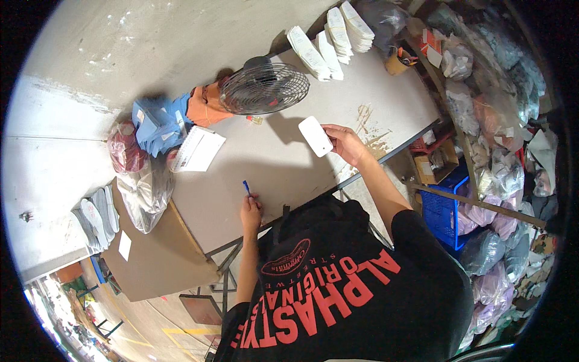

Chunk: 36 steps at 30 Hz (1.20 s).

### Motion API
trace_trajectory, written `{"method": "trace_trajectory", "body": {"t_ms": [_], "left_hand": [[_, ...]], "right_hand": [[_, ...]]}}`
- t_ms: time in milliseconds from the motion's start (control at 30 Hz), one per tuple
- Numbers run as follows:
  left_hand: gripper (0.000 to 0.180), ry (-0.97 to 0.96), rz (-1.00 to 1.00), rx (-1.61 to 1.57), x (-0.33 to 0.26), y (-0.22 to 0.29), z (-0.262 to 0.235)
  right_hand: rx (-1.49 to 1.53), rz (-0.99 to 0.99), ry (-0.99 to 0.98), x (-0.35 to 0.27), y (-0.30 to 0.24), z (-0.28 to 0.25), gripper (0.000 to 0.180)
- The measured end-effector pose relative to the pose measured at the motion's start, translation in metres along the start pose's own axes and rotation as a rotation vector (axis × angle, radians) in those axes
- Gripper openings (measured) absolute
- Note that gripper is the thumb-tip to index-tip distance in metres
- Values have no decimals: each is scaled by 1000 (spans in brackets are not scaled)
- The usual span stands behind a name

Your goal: The person packs black gloves into plastic bags at a factory workstation. They open a bag, place a bundle of gloves inside, and tie the bag closed. The person then walks to another table, opens a larger bag, and places multiple glove bundles inside.

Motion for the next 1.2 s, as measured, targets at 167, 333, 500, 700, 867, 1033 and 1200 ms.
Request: {"method": "trace_trajectory", "body": {"t_ms": [167, 333, 500, 700, 867, 1033, 1200], "left_hand": [[24, 25, 146, 274, -8, -1, -19], [23, -35, 81, 147, -13, -17, -30], [21, -297, -169, -806, -32, -6, -21], [37, -469, -79, -1155, -58, 63, -30], [41, -355, -207, -1326, -63, 83, -42], [37, -214, -214, -1370, -44, 44, -60], [46, 54, 148, -279, -16, -4, -104]], "right_hand": [[20, -11, -16, -8, 10, 28, 36], [-41, -10, -24, -10, 24, 50, 34], [-133, -5, -52, -12, 50, 72, 28], [-179, 66, -19, -14, 96, 97, 25], [-363, 106, -10, -16, 133, 116, 24], [-1090, 103, -134, -27, 160, 94, 33], [-1523, 455, -105, -60, 214, -14, 33]]}}
Point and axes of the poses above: each hand's wrist, its own x-axis towards the middle knuckle, its own z-axis out of the palm, y = z × x, the point moved 7 cm from there along x, towards the middle knuckle, and after that the axes turned 6 degrees about z, right-handed, at the moved point
